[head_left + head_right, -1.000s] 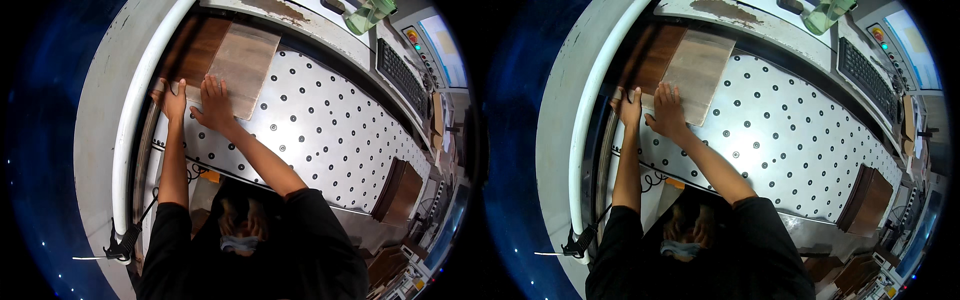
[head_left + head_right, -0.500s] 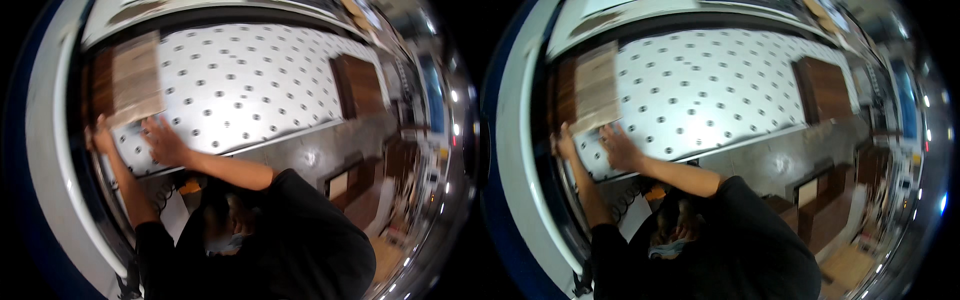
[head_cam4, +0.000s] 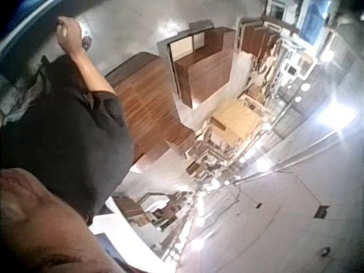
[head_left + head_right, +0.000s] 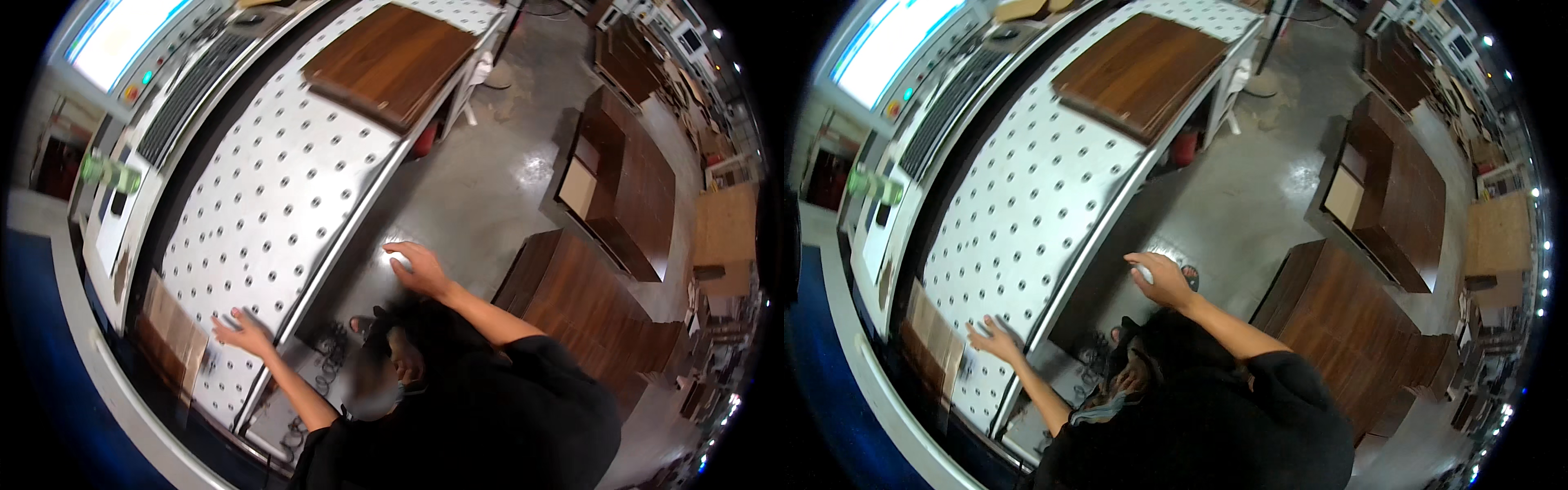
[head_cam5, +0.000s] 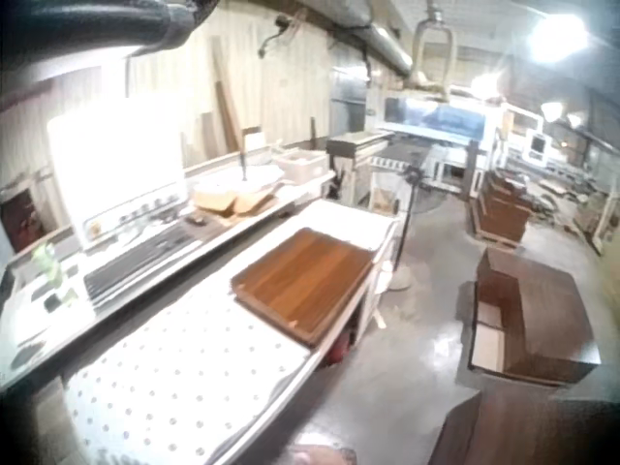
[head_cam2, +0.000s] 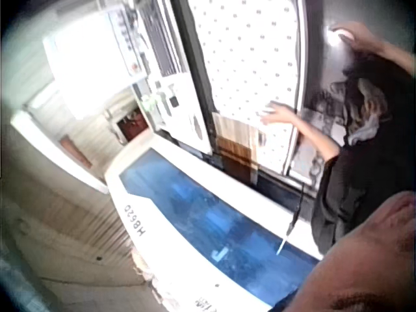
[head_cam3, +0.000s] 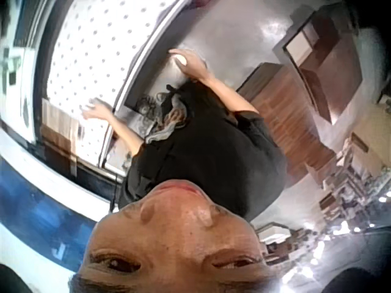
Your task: The person places rectangular wooden panels onto a perforated metal workbench. They use a handheld tool to apply a substance to the edges of the panels and then press them together to form a larger assembly. The person repeatedly picks up panels, aligns them, and secures them on the workbench.
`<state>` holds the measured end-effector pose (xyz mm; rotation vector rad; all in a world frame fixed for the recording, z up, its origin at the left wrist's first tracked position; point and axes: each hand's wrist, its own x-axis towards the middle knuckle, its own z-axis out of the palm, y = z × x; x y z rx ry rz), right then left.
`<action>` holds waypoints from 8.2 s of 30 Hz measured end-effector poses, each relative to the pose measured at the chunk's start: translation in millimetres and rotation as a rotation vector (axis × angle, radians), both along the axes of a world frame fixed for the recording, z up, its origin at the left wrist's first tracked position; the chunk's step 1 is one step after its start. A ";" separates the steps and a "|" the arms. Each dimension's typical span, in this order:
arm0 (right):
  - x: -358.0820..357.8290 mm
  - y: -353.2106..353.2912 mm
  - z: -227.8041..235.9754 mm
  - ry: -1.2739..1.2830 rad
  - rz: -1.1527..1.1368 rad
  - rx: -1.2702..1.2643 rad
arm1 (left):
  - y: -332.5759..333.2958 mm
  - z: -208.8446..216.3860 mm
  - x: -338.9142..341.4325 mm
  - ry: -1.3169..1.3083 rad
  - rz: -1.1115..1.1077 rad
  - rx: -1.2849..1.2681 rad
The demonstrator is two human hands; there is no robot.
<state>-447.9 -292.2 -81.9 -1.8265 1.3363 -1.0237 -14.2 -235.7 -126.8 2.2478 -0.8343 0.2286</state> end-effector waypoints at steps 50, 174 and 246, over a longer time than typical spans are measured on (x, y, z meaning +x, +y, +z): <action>-366.9 -466.8 38.4 -0.150 0.032 0.582 | -423.5 117.6 -394.4 1.194 -0.260 0.109; -1044.8 -302.5 -60.0 -0.907 -1.743 0.826 | -723.0 -66.7 -1301.2 1.275 -1.162 1.345; -1319.1 -336.6 -687.2 -1.448 -2.170 0.188 | -715.9 -653.3 -1834.3 1.490 -0.939 1.579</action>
